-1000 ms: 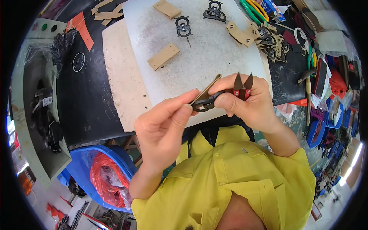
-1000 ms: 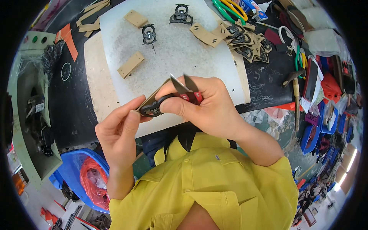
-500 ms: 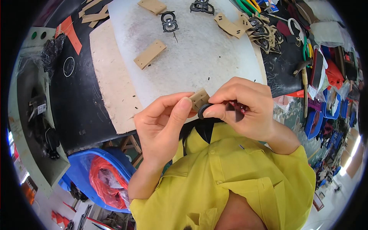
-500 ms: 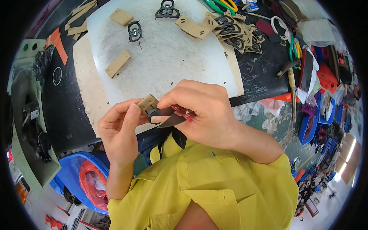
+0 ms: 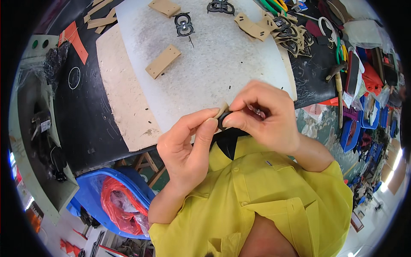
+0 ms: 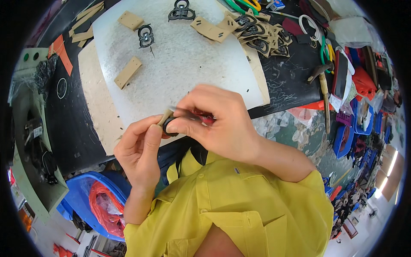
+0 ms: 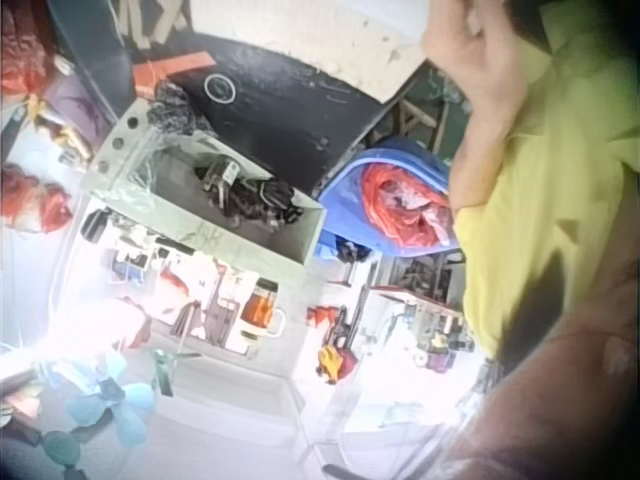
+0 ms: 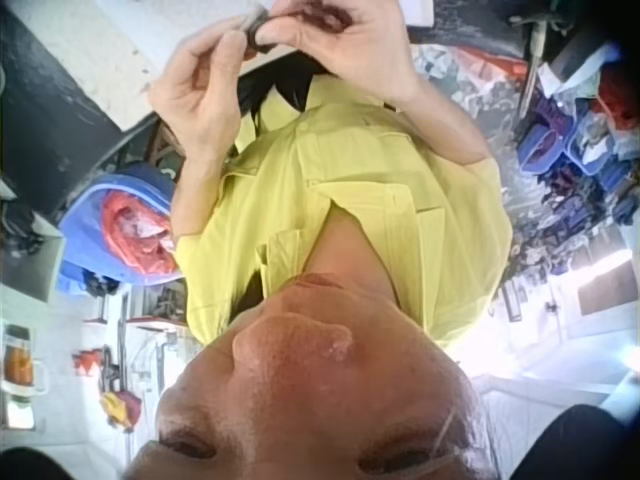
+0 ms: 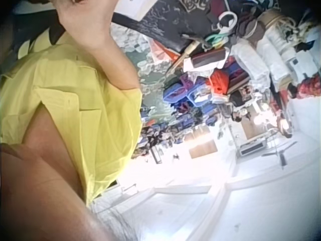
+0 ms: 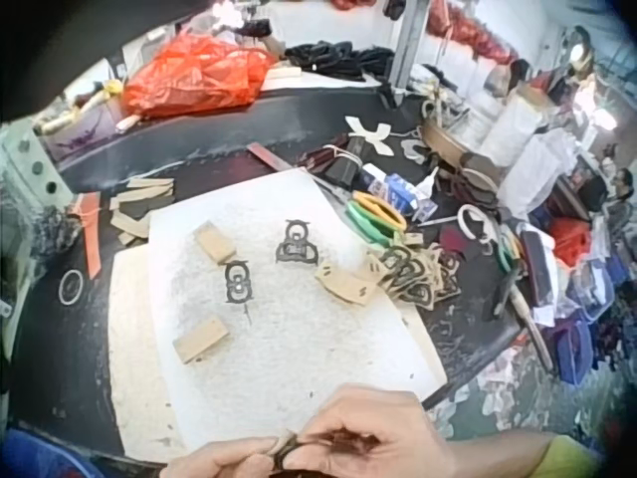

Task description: The person inserts black rubber gaskets into rectangular cardboard pieces and trims the excess material using red-handled scissors. The process is repeated for multiple units, which are then placed on the workbench.

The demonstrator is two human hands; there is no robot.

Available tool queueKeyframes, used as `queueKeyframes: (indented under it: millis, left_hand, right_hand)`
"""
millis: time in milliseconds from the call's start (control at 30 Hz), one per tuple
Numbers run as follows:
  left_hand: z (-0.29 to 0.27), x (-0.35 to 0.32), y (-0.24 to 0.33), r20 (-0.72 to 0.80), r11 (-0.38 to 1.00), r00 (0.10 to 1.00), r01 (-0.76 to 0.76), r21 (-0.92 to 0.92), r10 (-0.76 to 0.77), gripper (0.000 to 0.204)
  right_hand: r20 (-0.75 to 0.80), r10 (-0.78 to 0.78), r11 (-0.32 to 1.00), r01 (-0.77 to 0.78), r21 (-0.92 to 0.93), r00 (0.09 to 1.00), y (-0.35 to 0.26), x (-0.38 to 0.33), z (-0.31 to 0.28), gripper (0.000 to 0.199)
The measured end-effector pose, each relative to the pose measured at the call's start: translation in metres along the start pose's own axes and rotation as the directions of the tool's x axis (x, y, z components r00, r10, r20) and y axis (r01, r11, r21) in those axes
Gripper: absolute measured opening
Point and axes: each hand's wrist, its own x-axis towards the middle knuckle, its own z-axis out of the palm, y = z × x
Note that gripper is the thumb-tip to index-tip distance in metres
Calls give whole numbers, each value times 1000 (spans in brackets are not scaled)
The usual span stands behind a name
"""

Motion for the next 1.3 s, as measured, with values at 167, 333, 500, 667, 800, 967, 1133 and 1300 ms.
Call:
queueKeyframes:
  millis: [167,333,500,667,800,967,1133,1300]
  left_hand:
    - [-8,11,-1,180,995,984,25,-101,-6,32]
    - [-8,14,2,93,975,987,144,-172,-129,45]
    - [-9,24,1,101,937,968,249,-246,-231,44]
    - [-8,28,2,100,916,959,284,-282,-267,41]
    - [-7,26,2,-16,943,973,221,-250,-232,31]
    - [-19,16,7,56,906,942,334,-261,-331,20]
    - [-13,7,8,14,970,974,228,-87,-228,20]
    - [2,2,5,-15,990,999,-26,135,28,29]
  right_hand:
    - [201,345,890,-387,240,917,1,-2,-4,22]
    - [276,481,758,-553,347,832,-8,9,-5,21]
    - [376,517,652,-639,409,769,-2,13,-4,16]
    - [371,522,579,-639,507,768,-1,15,0,19]
    - [-18,-147,981,143,-134,989,6,5,6,13]
    - [322,-659,533,724,-438,680,15,1,-6,33]
    - [61,-83,995,87,-58,995,4,0,-10,19]
    - [116,266,926,-287,247,957,-3,-2,-2,15]
